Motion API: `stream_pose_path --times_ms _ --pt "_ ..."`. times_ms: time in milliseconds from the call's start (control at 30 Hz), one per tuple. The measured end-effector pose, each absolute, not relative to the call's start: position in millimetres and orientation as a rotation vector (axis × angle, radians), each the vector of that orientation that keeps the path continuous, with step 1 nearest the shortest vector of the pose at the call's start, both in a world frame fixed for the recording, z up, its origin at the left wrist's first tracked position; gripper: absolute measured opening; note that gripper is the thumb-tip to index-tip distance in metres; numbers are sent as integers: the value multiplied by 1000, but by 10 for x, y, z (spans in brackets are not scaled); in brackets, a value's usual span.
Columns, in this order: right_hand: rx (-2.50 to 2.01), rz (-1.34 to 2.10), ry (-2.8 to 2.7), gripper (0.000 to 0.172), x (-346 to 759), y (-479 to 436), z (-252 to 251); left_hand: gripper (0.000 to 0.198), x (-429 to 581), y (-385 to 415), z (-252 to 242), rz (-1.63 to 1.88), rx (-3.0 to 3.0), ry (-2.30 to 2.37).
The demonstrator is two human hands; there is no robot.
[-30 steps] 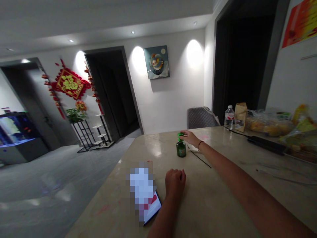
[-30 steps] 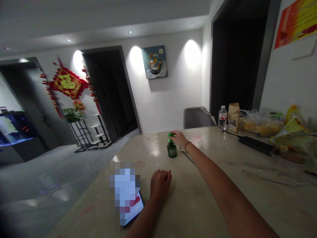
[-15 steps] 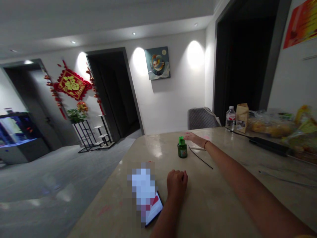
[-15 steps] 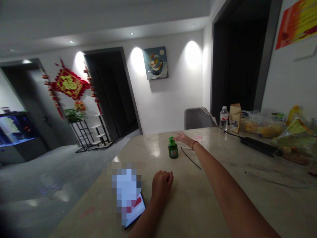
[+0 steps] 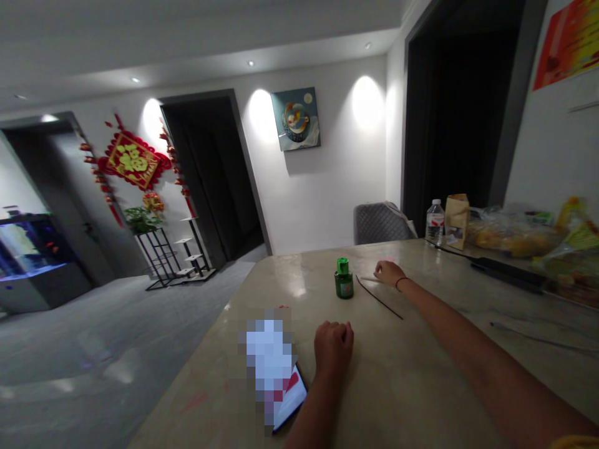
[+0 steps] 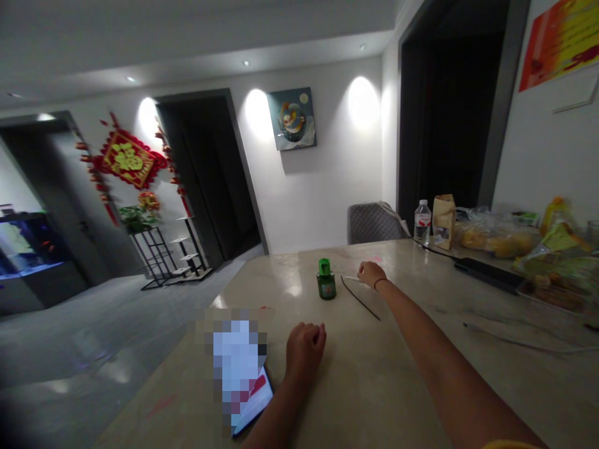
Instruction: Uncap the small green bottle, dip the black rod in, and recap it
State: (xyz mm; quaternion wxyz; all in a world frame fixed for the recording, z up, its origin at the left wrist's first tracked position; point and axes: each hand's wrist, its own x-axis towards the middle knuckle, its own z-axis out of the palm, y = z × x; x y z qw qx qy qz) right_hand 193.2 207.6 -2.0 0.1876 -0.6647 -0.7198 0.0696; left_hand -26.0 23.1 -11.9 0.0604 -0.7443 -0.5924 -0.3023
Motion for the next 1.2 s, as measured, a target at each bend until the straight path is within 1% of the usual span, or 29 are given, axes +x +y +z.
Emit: stream_pose_path --times_ms 100,233,367,567,667,700,767,833,867,900,933,967,1100,1200 --pt "-1906 96 -2021 29 1890 2023 -36 38 -261 230 -127 -912 -2257 -1792" --pt "-1934 137 -2099 29 1836 1932 -64 38 -260 228 -129 -907 -2267 -1803" --pt "-1961 308 -2176 27 1818 1861 -16 37 -260 231 -121 -909 -2255 -1800" --pt "-1968 731 -2312 28 1800 1714 87 38 -256 228 -105 -888 -2259 -1790" --pt "-1953 787 -2311 27 1763 1680 210 38 -253 225 -104 -888 -2269 -1790" --pt "-1934 758 -2297 31 1736 1687 266 38 -253 224 -105 -889 -2276 -1790" --pt "-1853 655 -2257 47 1653 1731 383 38 -254 225 -107 -893 -2279 -1796" --pt "-1642 586 -2196 69 1537 1800 482 37 -256 226 -109 -898 -2268 -1809" --pt "-1501 581 -2165 78 1473 1838 520 37 -258 225 -110 -899 -2263 -1811" --pt "-1358 594 -2138 83 1411 1874 549 37 -261 224 -110 -899 -2264 -1808" --pt "-1229 623 -2120 84 1354 1905 570 38 -264 222 -109 -898 -2269 -1800" --pt "-1133 664 -2117 79 1305 1930 586 38 -266 219 -107 -897 -2278 -1791" --pt "-1016 789 -2179 51 1222 1939 639 39 -273 209 -92 -905 -2294 -1808" --pt "-952 804 -2234 45 1248 1822 697 31 -270 215 -94 -944 -2252 -1888"
